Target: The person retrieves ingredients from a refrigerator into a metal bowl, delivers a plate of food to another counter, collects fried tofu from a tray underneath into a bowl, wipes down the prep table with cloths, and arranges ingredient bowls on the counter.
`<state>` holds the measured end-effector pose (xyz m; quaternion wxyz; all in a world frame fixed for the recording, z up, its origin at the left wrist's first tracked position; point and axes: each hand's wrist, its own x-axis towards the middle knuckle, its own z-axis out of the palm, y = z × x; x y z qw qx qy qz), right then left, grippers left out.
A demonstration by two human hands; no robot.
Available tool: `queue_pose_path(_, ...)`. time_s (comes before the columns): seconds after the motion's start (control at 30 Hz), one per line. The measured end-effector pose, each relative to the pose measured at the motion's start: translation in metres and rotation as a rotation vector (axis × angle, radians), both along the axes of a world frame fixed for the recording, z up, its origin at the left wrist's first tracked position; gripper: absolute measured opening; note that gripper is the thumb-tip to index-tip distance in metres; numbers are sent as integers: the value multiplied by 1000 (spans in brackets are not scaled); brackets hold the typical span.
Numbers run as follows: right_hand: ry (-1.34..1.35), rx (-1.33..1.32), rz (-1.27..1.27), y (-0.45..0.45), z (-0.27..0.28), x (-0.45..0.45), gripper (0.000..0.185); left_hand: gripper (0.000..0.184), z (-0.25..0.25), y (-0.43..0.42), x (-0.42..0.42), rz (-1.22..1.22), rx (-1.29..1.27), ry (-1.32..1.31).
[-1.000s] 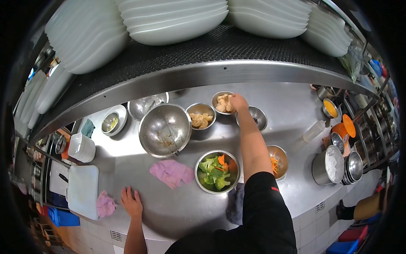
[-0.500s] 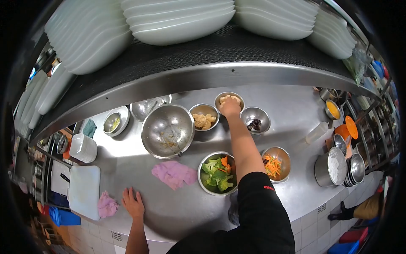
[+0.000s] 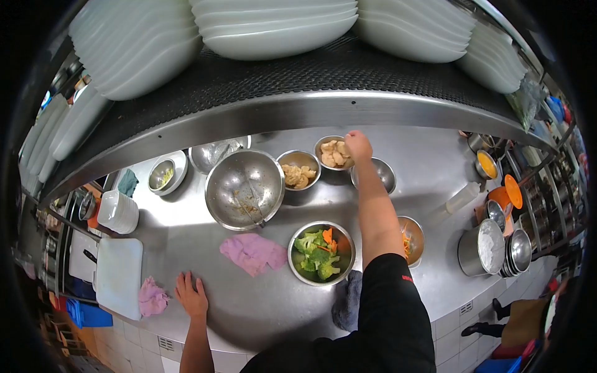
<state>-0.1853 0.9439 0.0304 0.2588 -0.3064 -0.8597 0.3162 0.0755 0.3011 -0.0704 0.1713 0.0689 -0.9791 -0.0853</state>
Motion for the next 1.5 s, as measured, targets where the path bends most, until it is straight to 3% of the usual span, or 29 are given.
queue_pose_path(0.07, -273, 199, 260, 3, 2, 1, 34, 46, 0, 0, 0, 5, -2, -6)
queue_pose_path(0.17, -474, 430, 386, -8, 3, 5, 31, 46, 3, 2, 0, 1, -1, -2)
queue_pose_path(0.4, -548, 394, 471, -22, 10, 4, 28, 47, 2, 0, -1, 11, 13, -30)
queue_pose_path(0.47, -693, 533, 524, -26, 7, 3, 28, 46, 2, 1, -1, 16, -1, -20)
queue_pose_path(0.6, -694, 529, 501, -30, -1, -3, 28, 47, 2, 1, -1, 16, -1, -23)
queue_pose_path(0.67, -515, 480, 432, -35, 2, 1, 28, 47, 2, 1, -1, 15, -5, -20)
queue_pose_path(0.87, -428, 421, 310, -46, 7, -1, 35, 47, 3, 1, -1, 9, 0, -26)
queue_pose_path(0.97, -525, 503, 362, -47, 4, -2, 36, 46, 3, 3, -2, 9, 5, -22)
queue_pose_path(1.07, -431, 676, 468, -51, -5, 1, 37, 46, 1, 1, -1, -5, 5, -2)
queue_pose_path(1.33, -442, 701, 474, -58, -12, -5, 32, 46, 4, 3, 0, 8, 27, -38)
queue_pose_path(1.43, -382, 581, 336, -53, -2, -11, 29, 46, 0, 1, -1, -7, 33, -12)
queue_pose_path(1.5, -74, 438, 217, -44, 2, -20, 25, 46, 1, 2, 0, -7, 32, -14)
